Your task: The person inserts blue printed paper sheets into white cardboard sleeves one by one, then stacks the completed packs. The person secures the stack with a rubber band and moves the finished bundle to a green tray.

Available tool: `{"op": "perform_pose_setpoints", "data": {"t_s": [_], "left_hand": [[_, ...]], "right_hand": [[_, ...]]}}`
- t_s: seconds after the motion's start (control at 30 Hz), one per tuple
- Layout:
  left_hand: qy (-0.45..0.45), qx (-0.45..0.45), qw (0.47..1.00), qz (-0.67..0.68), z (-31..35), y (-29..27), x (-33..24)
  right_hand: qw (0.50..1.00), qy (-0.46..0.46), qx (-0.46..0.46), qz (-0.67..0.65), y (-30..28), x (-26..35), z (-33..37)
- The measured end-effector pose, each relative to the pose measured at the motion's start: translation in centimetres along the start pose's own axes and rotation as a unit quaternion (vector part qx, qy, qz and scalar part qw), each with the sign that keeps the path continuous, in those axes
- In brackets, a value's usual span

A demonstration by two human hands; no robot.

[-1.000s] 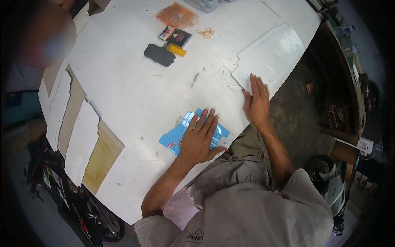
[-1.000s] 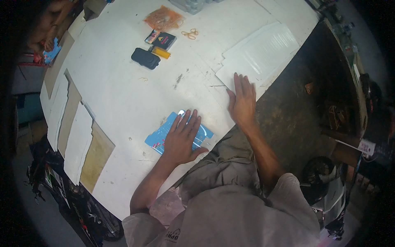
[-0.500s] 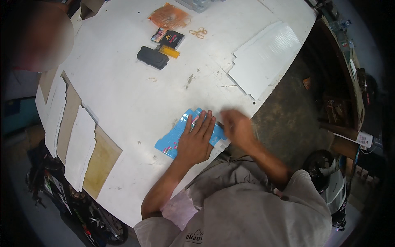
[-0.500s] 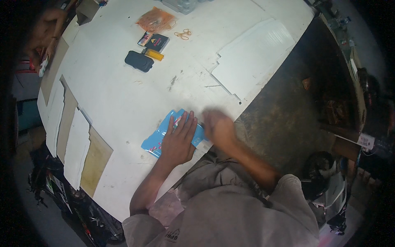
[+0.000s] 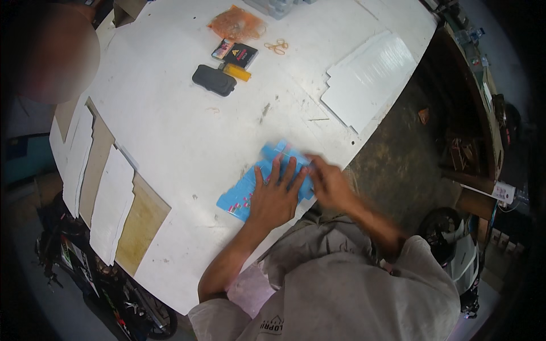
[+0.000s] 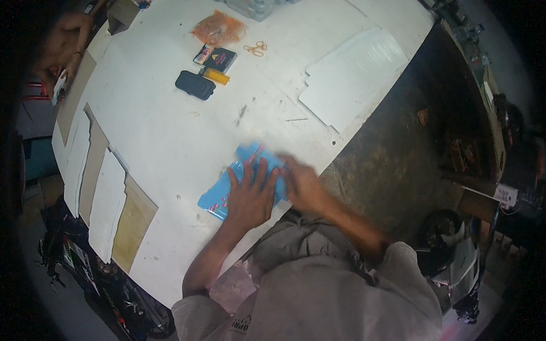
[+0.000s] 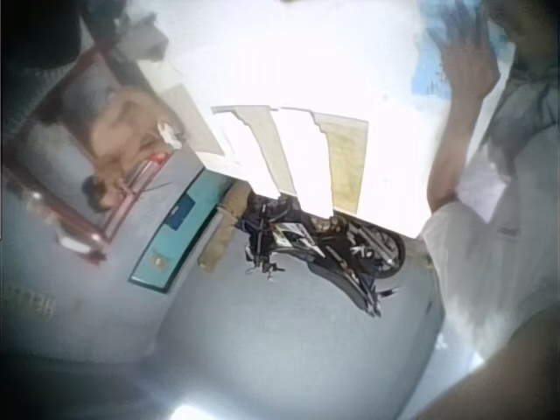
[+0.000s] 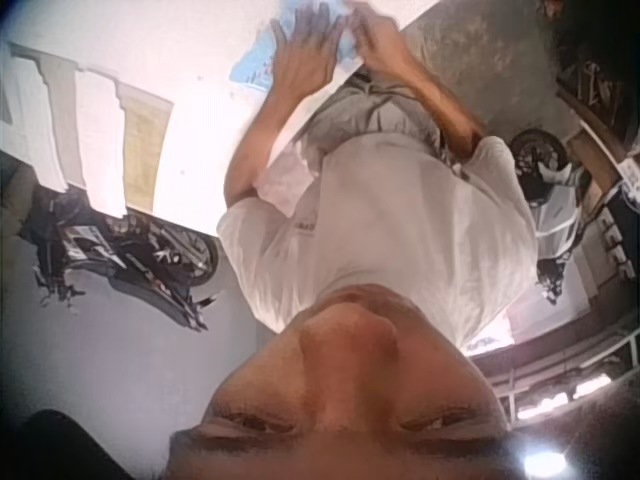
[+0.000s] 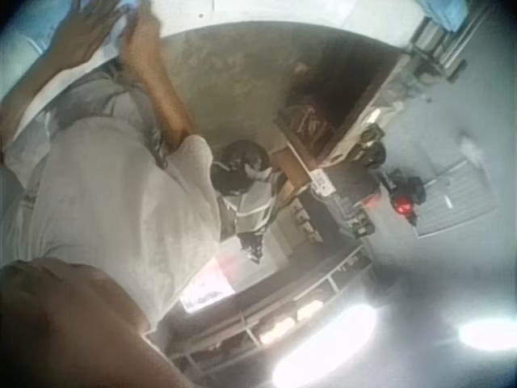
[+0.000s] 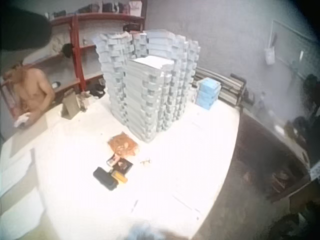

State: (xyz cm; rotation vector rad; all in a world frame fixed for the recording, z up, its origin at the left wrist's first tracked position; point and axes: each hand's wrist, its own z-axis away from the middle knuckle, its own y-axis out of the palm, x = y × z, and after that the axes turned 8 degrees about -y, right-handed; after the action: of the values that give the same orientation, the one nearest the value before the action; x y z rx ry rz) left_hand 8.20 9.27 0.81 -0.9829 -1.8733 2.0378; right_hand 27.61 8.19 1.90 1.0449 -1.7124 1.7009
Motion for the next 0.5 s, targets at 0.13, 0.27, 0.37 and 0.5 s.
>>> {"op": "perform_pose_setpoints", "data": {"t_s": [0.13,0.27,0.37,0.5], "left_hand": [[0.019,0.046,0.997,0.053,-0.4,-0.2,0.6],[0.003,-0.005,0.988,0.152,-0.7,-0.5,0.3],[-0.03,0.127,0.986,0.099,-1.3,-1.3,-0.3],[0.033,0.006,0.997,0.073,-0.5,0.6,1.1]], "right_hand": [[0.995,0.054,0.009,0.081,-1.3,-0.2,-1.6],[0.887,-0.108,-0.187,0.409,-5.3,-4.9,-5.1],[0.969,-0.064,-0.11,0.211,-5.2,-7.2,-3.2],[0.962,-0.087,-0.063,0.25,-2.6,-1.8,-2.5]]}}
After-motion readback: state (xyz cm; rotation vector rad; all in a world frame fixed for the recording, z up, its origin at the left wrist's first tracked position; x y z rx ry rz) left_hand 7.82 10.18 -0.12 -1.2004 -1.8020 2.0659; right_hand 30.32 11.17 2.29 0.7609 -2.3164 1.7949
